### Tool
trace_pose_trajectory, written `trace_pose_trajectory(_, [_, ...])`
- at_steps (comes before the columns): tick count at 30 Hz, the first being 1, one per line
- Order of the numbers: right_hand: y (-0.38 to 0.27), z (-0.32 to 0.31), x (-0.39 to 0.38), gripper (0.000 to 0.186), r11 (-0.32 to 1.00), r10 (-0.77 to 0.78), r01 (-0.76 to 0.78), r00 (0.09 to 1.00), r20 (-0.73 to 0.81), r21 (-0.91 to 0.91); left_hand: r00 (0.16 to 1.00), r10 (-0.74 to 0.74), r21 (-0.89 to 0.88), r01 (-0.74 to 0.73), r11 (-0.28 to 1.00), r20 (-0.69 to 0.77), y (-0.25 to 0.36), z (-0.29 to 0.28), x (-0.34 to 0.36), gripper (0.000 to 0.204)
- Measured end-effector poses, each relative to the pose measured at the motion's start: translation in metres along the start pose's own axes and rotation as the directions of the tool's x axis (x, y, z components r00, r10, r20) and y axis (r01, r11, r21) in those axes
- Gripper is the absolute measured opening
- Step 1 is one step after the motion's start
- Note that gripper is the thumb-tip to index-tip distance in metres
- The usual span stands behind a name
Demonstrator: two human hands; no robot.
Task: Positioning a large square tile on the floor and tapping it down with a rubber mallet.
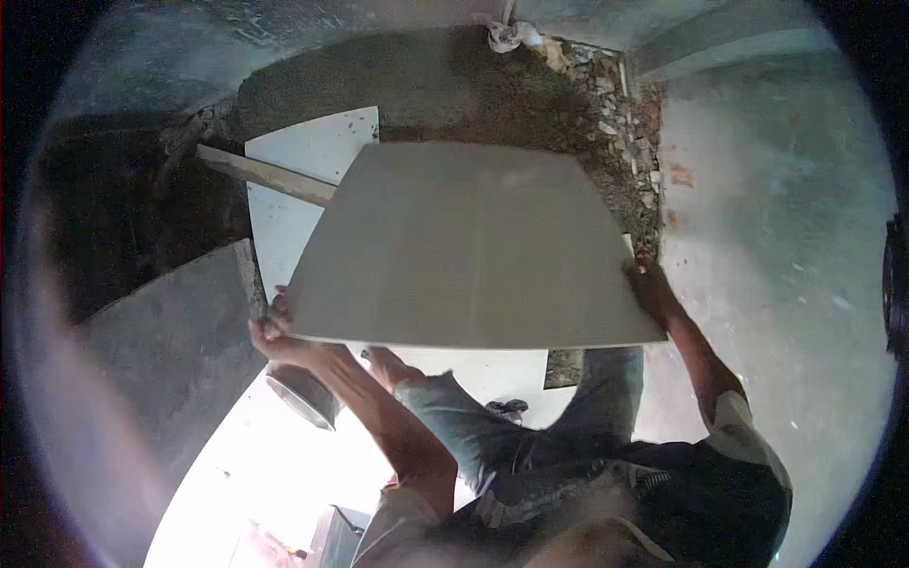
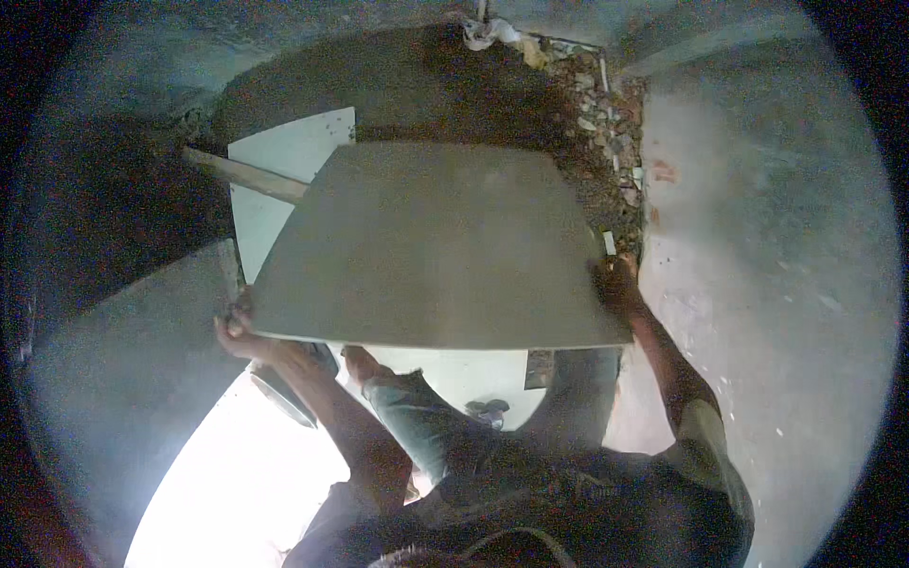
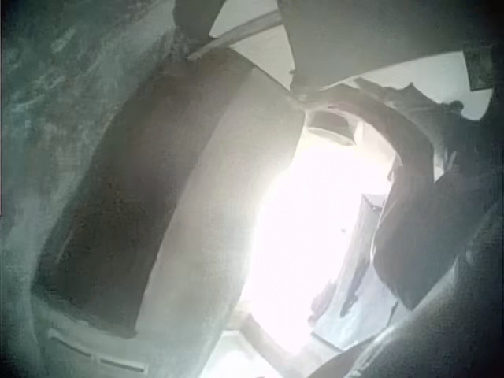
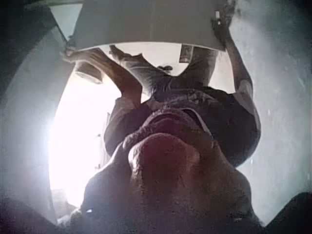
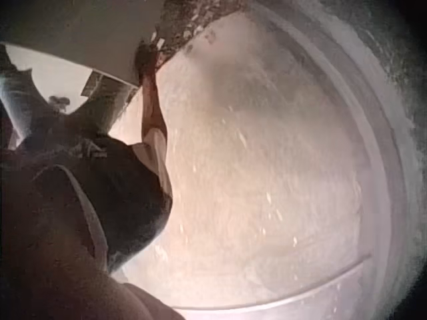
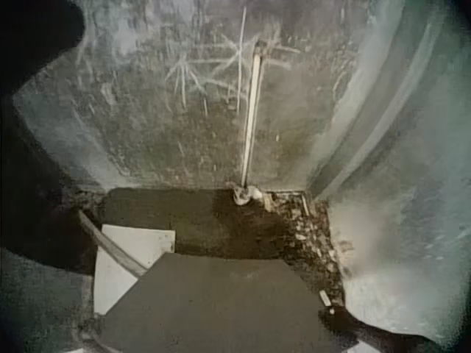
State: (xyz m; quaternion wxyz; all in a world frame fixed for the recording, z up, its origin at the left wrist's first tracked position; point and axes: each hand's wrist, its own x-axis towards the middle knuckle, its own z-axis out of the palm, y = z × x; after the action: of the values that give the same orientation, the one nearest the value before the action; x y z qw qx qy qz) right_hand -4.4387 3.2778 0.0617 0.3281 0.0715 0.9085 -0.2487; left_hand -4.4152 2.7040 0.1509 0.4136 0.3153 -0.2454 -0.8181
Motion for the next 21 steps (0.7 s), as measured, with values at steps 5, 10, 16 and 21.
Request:
trace_pose_trajectory(5, [-0.027, -0.006, 0.049, 0.048, 0.987, 0.067, -0.046, 0.988, -0.136, 0.153, 0.995, -0.095, -0.109, 0.094, 0.990, -0.003, -0.061, -0.026, 0.034, 0.036])
trace_pose_trajectory(10, [-0.005, -0.007, 0.117, 0.047, 0.997, 0.047, -0.029, 0.966, -0.255, 0.073, 0.946, -0.092, -0.171, 0.151, 0.974, 0.309, -0.132, -0.041, 0.076, 0.045])
trace_pose_trajectory(16, [-0.011, -0.001, 0.169, 0.054, 0.994, 0.084, -0.070, 0.978, -0.190, 0.080, 0.927, -0.137, -0.269, 0.239, 0.933, 0.348, -0.165, -0.084, 0.094, 0.042])
trace_pose_trajectory(21, [-0.023, 0.027, 0.174, 0.051, 0.987, 0.136, -0.120, 0.978, -0.156, 0.110, 0.968, -0.105, -0.200, 0.151, 0.968, 0.226, -0.176, -0.123, 0.090, 0.041])
